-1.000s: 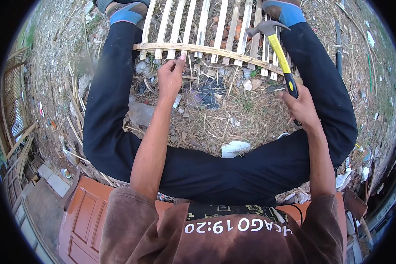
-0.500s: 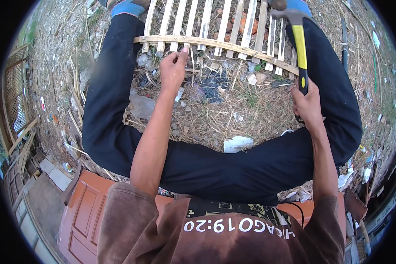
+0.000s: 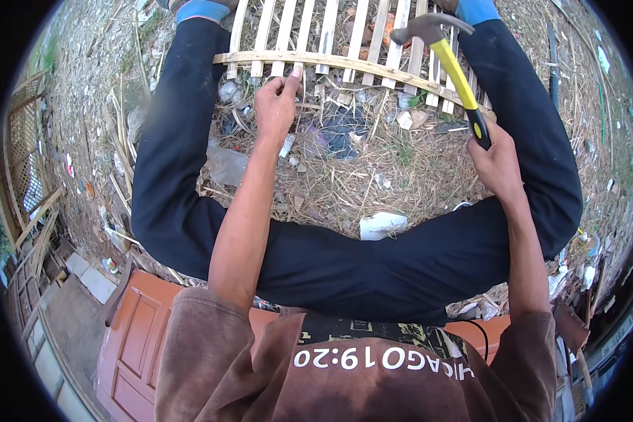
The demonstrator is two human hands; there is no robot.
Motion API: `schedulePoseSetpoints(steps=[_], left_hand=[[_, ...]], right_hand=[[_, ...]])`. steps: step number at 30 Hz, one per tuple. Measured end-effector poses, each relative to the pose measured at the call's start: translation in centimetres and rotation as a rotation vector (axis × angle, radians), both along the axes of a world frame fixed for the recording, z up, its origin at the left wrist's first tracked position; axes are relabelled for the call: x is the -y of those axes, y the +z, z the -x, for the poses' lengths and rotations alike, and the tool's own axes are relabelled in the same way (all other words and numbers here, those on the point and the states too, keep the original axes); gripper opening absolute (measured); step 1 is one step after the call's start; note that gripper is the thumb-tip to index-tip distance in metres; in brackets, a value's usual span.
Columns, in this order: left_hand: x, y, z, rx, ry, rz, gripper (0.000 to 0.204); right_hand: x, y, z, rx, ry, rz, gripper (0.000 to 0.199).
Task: The person repairs a wooden grate by hammering nails into the wooden slats and picking up small debris.
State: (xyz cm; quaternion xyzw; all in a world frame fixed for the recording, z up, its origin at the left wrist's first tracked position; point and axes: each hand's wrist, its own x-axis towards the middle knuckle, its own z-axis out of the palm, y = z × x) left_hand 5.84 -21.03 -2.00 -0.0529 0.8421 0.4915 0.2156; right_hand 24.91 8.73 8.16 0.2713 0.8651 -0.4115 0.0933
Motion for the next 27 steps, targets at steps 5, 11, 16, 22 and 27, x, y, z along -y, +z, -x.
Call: schedulePoseSetpoints(steps=[5, 11, 16, 22, 27], left_hand=[[-0.5, -0.3, -0.3, -0.021, -0.01, -0.018, 0.04], [0.1, -0.9, -0.1, -0.006, 0.02, -0.036, 0.039], [-0.5, -0.7, 0.3, -0.075, 0.028, -0.075, 0.044], [-0.1, -0.6, -0.4, -0.076, 0.036, 0.005, 0.045], [-0.1, -1.2, 0.0, -0.1, 0.019, -0.033, 0.045]], right_hand=[[0.5, -1.7, -1.8, -0.053, 0.13, -0.164, 0.02], [1.4, 1.4, 1.0, -0.179, -0.009, -0.053, 0.019], [1.0, -1.7, -2.1, 0.092, 0.225, -0.345, 0.016], [3.3, 3.0, 1.6, -0.147, 0.006, -0.159, 0.02], [1.8, -1.9, -1.7, 0.061, 0.167, -0.266, 0.028]])
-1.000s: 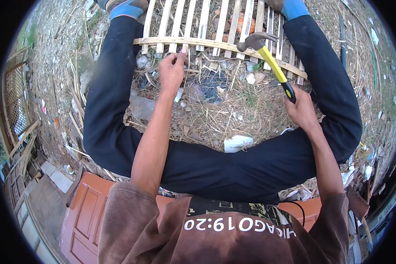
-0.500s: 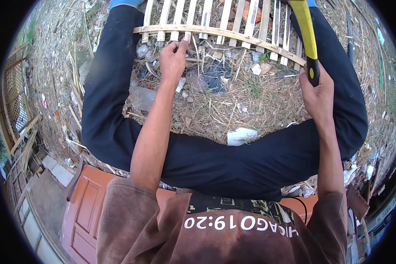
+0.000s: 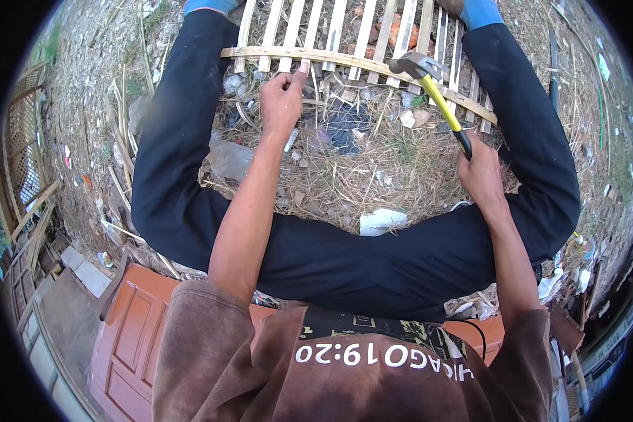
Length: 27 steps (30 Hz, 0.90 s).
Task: The person repairs a wooden grate by hammering nails into the wooden slats and picking up small debris.
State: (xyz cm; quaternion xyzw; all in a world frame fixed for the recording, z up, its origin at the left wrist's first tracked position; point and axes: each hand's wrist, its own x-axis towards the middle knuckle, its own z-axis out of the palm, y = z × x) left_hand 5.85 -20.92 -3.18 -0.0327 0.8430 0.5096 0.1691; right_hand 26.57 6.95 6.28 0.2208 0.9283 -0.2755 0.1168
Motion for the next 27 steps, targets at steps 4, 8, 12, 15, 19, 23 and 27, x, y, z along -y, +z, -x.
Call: schedulePoseSetpoints(steps=[4, 8, 12, 15, 19, 23, 27], left_hand=[[0.4, 0.0, -0.2, 0.006, 0.017, 0.046, 0.046], [0.2, 0.4, -0.5, 0.03, 0.007, 0.034, 0.046], [-0.1, 1.1, -0.2, -0.029, 0.004, 0.061, 0.046], [-0.1, 0.8, -0.3, 0.038, 0.03, 0.055, 0.045], [0.5, 0.1, -0.5, 0.026, 0.02, 0.033, 0.046], [-0.7, 0.9, 0.1, 0.009, 0.025, 0.044, 0.047], [-0.1, 0.7, -0.5, 0.018, 0.02, 0.076, 0.046]], right_hand=[[0.4, 4.1, 2.5, -0.178, -0.23, 0.157, 0.016], [-0.4, -0.1, 0.3, -0.516, -0.295, 0.258, 0.009], [-1.1, -0.1, -0.3, 0.023, -0.174, -0.039, 0.034], [-0.9, 2.5, 0.7, -0.261, -0.303, 0.148, 0.013], [-0.1, 2.2, 0.2, -0.203, -0.241, 0.2, 0.01], [-1.2, 1.2, -0.6, -0.072, -0.176, 0.038, 0.028], [-0.3, 6.1, 1.6, -0.27, -0.275, 0.14, 0.017]])
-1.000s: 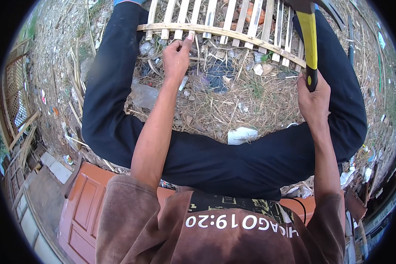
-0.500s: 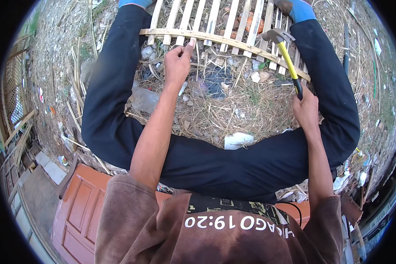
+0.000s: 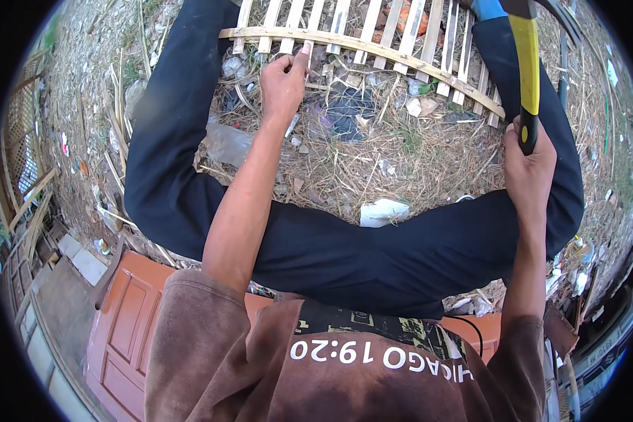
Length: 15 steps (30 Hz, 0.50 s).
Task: The person repairs a wooden grate by hammering nails into the wooden slats and picking up small debris.
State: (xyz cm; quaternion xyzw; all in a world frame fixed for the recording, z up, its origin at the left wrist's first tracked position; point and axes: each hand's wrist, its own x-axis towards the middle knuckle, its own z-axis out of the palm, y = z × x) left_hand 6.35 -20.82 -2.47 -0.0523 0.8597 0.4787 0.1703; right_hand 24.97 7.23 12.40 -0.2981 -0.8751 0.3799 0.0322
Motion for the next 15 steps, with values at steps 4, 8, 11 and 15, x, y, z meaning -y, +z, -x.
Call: schedulePoseSetpoints(steps=[4, 8, 11, 15], left_hand=[[-0.3, 0.2, 0.1, 0.03, -0.02, 0.003, 0.044], [-0.2, -0.3, 0.4, -0.024, -0.001, 0.0, 0.047], [0.1, -0.5, 0.1, -0.017, -0.003, -0.003, 0.046], [-0.1, 0.0, 0.4, -0.004, -0.005, -0.003, 0.046]], right_hand=[[-0.3, -4.2, -2.6, 0.191, 0.227, -0.138, 0.022], [0.0, -1.9, -1.1, 0.251, 0.169, -0.135, 0.033], [1.1, 1.6, 0.4, 0.073, 0.106, -0.141, 0.018], [0.6, -1.8, -1.1, 0.17, 0.195, -0.122, 0.012]])
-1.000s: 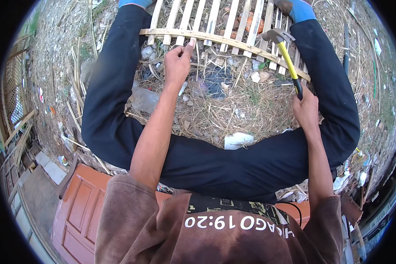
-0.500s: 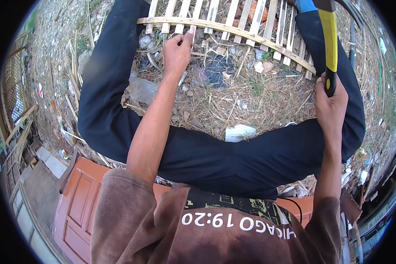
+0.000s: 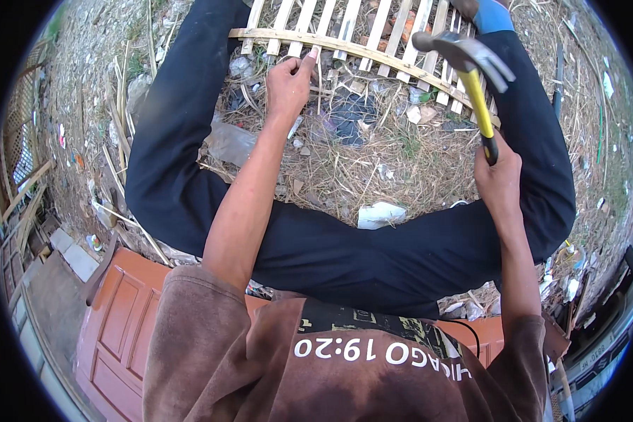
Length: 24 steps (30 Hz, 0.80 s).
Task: The person repairs a wooden grate by hammering nails into the wooden slats and picking up small debris.
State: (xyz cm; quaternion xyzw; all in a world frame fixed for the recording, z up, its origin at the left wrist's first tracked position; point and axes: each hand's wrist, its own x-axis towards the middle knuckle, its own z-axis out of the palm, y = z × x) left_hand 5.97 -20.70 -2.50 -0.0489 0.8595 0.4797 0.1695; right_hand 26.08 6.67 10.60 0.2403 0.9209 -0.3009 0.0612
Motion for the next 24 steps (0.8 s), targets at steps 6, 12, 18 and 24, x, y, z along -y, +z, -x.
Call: schedulePoseSetpoints(steps=[6, 12, 18, 24], left_hand=[[0.5, -0.2, -0.3, -0.009, 0.011, 0.02, 0.049], [0.0, -0.1, 0.2, 0.013, 0.003, -0.025, 0.05], [0.5, 0.2, -0.2, 0.044, 0.011, 0.032, 0.048], [0.2, 0.3, 0.3, 0.026, -0.012, -0.003, 0.048]], right_hand=[[1.6, 0.9, 0.1, 0.141, 0.033, -0.015, 0.024], [-0.5, -2.6, -1.5, 0.161, 0.075, -0.131, 0.025], [0.9, 0.0, 1.0, -0.053, -0.073, 0.091, 0.028], [0.2, -4.1, -1.1, 0.07, -0.023, -0.058, 0.025]])
